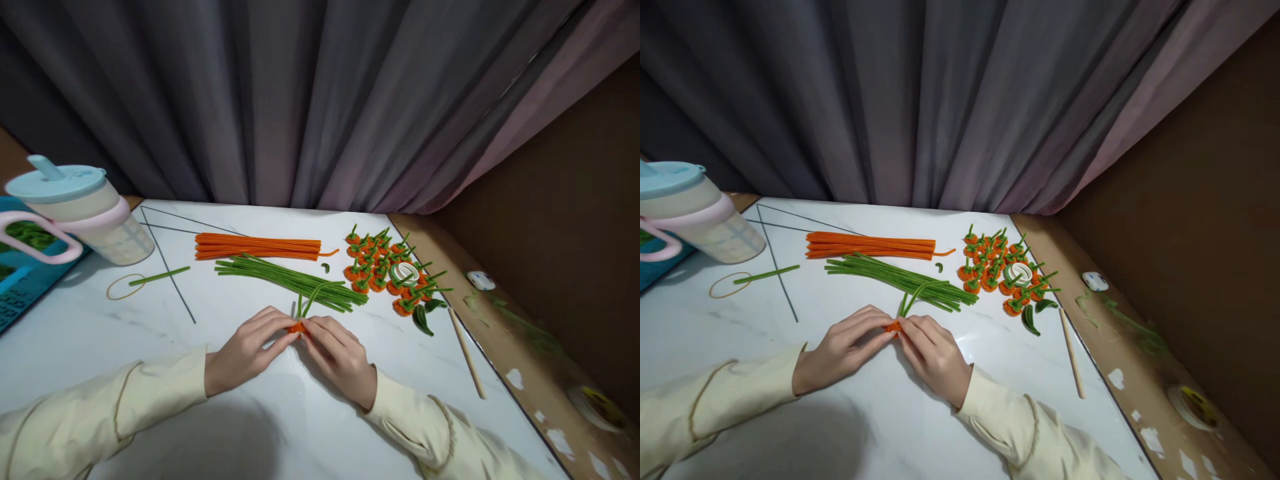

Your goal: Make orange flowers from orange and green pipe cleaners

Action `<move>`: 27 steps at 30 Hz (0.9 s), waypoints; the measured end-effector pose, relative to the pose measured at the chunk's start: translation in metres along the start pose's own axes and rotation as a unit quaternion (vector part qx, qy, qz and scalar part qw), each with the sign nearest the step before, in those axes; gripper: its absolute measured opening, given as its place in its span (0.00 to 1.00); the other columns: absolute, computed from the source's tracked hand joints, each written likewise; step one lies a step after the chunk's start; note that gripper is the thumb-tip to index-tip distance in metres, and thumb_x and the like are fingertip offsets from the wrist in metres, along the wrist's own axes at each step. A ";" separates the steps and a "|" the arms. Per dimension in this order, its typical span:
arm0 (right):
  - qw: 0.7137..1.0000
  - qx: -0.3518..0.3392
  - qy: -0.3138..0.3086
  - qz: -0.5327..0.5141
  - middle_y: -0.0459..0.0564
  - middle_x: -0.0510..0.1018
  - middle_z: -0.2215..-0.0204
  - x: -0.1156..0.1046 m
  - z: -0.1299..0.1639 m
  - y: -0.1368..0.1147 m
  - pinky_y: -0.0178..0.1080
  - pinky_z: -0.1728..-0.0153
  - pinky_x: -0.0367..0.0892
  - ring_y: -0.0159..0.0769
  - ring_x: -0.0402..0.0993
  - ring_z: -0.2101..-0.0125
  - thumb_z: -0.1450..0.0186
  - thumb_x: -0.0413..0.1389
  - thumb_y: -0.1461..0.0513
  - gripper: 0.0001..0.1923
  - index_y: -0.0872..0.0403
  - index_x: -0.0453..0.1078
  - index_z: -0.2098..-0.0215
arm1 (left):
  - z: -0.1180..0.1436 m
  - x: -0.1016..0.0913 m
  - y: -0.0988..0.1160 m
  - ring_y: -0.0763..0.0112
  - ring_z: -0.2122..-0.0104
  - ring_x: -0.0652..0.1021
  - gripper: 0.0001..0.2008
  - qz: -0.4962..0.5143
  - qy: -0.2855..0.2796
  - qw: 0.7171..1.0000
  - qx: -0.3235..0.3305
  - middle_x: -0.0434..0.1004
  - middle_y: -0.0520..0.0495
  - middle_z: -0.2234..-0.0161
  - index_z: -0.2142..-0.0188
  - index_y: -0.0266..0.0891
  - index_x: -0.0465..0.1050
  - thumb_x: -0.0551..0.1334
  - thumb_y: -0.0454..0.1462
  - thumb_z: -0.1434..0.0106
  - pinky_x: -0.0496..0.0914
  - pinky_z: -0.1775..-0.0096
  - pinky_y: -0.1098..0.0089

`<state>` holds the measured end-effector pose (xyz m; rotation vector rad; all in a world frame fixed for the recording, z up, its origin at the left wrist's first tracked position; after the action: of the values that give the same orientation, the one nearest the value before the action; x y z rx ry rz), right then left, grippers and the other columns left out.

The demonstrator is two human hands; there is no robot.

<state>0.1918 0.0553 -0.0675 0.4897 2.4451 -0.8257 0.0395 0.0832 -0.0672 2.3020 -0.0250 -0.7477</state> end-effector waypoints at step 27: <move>0.994 0.055 0.003 -0.094 0.56 0.76 0.61 -0.002 -0.004 0.001 0.39 0.61 0.73 0.37 0.73 0.61 0.36 0.51 0.72 0.17 0.55 0.68 0.50 | 0.000 -0.001 0.005 0.66 0.64 0.73 0.10 -0.038 0.010 0.999 0.031 0.76 0.42 0.65 0.55 0.34 0.68 0.57 0.26 0.37 0.71 0.62 0.64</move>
<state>0.1927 0.0585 -0.0642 0.3038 2.4877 -1.0431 0.0396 0.0796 -0.0633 2.3793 0.0491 -0.7725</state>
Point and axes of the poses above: each hand's wrist, its own z-axis away from the middle knuckle, its own x-axis out of the palm, y = z × x, the point moved 4 cm from there along -z, towards the middle knuckle
